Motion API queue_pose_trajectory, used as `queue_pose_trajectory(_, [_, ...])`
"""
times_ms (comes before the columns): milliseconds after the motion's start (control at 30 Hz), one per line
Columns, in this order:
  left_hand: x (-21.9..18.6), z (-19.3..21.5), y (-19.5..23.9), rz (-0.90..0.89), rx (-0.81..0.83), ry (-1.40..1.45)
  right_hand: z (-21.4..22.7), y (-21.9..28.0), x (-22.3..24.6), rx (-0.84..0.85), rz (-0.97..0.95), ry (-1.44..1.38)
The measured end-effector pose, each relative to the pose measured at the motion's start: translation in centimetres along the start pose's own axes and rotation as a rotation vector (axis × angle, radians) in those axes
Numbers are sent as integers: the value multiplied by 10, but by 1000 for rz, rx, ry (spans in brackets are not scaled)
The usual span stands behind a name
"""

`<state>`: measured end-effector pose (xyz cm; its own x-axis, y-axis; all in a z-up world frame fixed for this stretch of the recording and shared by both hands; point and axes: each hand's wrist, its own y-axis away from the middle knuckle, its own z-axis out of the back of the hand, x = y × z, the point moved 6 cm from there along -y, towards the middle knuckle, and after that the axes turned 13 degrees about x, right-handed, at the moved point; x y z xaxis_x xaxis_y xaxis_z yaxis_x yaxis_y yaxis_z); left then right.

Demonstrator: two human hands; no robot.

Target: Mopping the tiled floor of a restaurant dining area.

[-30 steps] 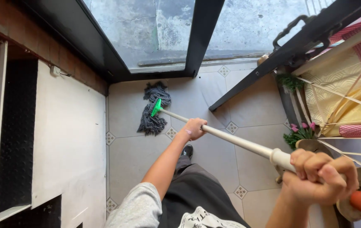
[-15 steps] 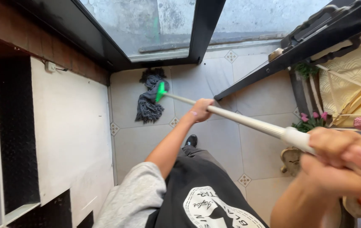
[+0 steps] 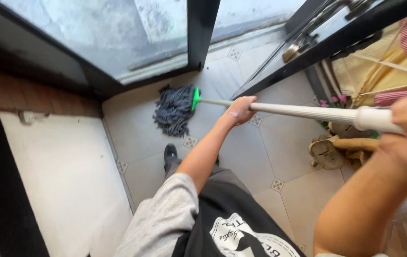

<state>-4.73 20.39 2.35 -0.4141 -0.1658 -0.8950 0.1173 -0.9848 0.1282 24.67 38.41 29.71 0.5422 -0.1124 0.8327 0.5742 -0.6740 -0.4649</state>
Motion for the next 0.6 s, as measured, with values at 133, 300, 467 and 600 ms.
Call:
queue_pose_trajectory(133, [17,51,36,13,-116,53,-222,-65,20,45,36,-230])
queue_pose_trajectory(300, [78,82,77,111,-178,49,-302,-92,-5,130,78,3])
queue_pose_trajectory(467, [137,111,138,188,-262,47,-316,-90,-79,84,33,-49])
queue_pose_trajectory(600, [206,113,184,284,-216,-47,-314,-60,-146,-21,-55,-33])
